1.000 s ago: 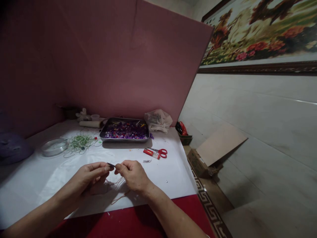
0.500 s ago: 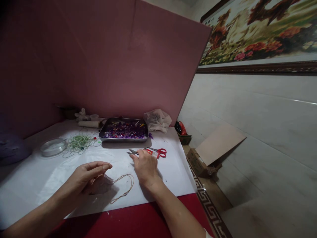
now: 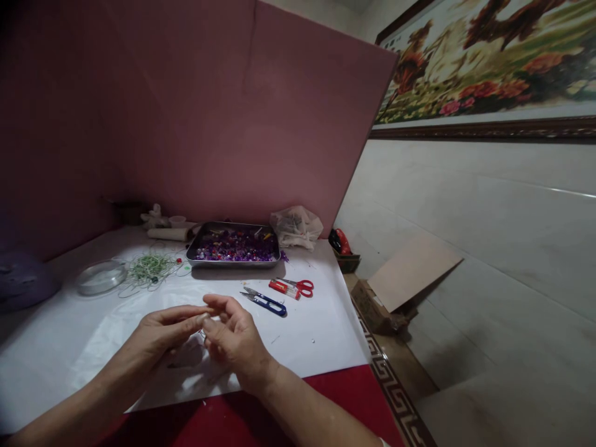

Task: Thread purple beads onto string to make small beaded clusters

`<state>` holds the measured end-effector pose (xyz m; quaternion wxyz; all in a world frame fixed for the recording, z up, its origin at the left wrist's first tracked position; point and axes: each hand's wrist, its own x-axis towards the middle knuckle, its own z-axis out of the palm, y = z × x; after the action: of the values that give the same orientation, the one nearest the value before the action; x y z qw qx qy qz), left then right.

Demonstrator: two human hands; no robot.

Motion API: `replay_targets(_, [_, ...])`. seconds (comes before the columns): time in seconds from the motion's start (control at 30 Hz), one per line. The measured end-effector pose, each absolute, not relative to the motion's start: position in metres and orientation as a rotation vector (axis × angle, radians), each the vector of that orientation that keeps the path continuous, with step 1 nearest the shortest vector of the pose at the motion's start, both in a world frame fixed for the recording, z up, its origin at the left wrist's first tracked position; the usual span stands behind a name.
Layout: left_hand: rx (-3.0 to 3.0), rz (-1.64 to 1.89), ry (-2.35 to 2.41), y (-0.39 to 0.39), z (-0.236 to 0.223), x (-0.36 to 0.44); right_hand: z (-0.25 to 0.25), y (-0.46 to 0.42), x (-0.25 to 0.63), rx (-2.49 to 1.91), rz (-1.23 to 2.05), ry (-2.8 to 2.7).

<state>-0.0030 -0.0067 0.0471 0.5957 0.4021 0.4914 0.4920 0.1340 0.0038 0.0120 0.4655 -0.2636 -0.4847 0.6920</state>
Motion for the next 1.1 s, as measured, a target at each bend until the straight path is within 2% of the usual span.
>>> replay_targets(0.13, [0.905, 1.120, 1.131, -0.004, 0.040, -0.005, 0.013, 0.004, 0.134, -0.696, 1.780, -1.182])
replay_targets(0.33, [0.818, 1.092, 0.995, 0.001, 0.024, -0.006, 0.007, 0.008, 0.132, -0.831, 1.542, -1.183])
replay_targets(0.57, [0.822, 1.186, 1.003, -0.003, 0.035, -0.002, 0.014, 0.006, 0.137, -0.949, 1.181, -1.373])
replay_targets(1.1, [0.975, 1.081, 1.120, 0.000, 0.027, -0.005, 0.013, -0.003, 0.139, -1.020, 0.697, -1.715])
